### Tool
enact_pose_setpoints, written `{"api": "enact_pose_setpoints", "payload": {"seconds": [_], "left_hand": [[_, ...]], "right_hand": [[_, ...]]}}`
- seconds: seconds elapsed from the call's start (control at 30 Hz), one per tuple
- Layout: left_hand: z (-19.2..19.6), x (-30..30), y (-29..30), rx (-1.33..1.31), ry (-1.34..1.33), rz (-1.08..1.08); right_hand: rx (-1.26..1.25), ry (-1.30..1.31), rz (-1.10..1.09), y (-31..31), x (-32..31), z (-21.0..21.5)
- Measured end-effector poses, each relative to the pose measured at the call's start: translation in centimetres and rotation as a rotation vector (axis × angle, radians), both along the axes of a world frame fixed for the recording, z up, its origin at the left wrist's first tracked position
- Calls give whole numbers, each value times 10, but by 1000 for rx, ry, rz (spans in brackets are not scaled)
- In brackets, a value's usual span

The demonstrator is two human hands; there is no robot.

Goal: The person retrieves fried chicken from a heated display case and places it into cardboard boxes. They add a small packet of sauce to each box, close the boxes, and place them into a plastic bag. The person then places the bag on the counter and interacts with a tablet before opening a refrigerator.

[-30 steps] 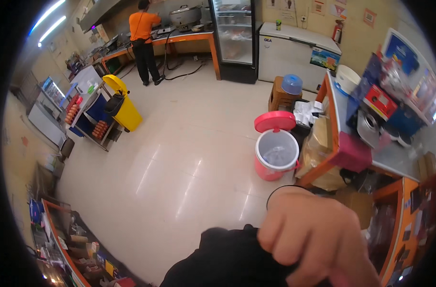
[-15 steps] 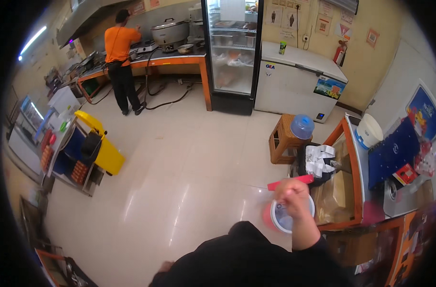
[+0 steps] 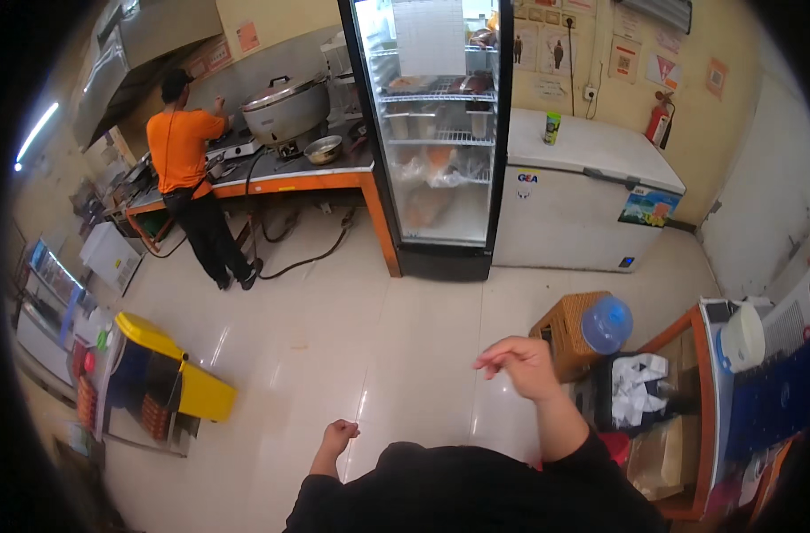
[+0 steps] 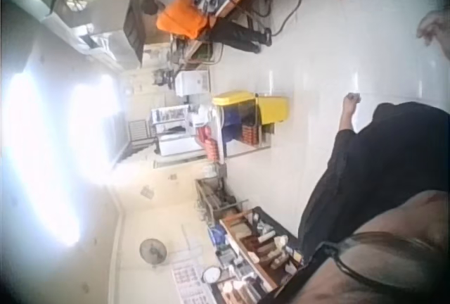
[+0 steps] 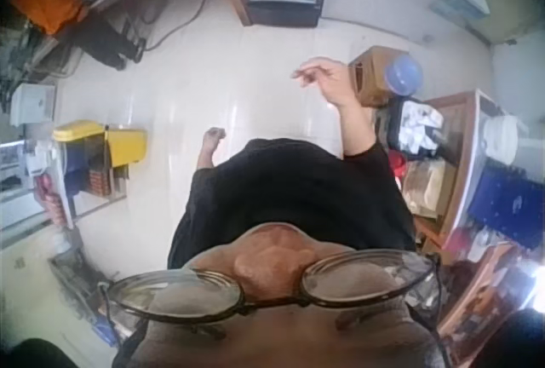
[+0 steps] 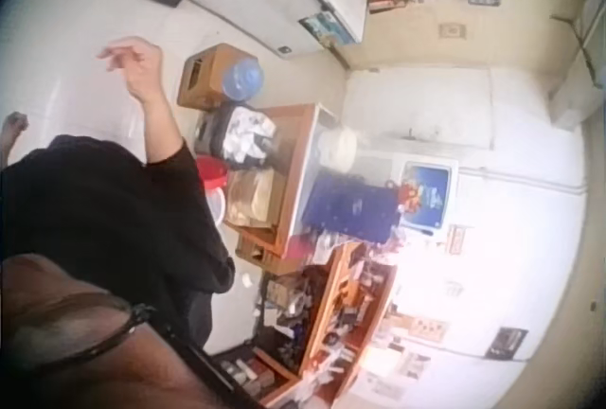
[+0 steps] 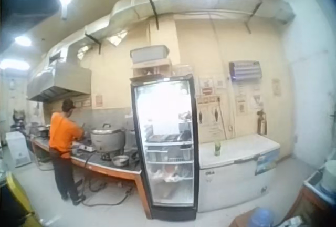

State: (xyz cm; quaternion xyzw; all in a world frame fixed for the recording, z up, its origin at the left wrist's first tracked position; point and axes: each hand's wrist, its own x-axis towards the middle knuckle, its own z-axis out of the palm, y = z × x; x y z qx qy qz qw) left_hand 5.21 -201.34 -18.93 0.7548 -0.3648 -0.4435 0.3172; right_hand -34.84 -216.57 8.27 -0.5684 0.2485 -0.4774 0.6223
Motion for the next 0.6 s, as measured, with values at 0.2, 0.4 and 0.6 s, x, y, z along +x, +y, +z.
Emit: {"api": "enact_pose_setpoints", "payload": {"seconds": [0.2, 0.4, 0.6], "left_hand": [[46, 70, -233, -211, 33, -40], [103, 123, -517, -512, -187, -231], [192, 94, -770, -814, 27, -263]], "right_hand": [[-177, 98, -54, -150, 82, 9], [39, 88, -410, -243, 104, -15], [64, -34, -655, -327, 93, -44]]}}
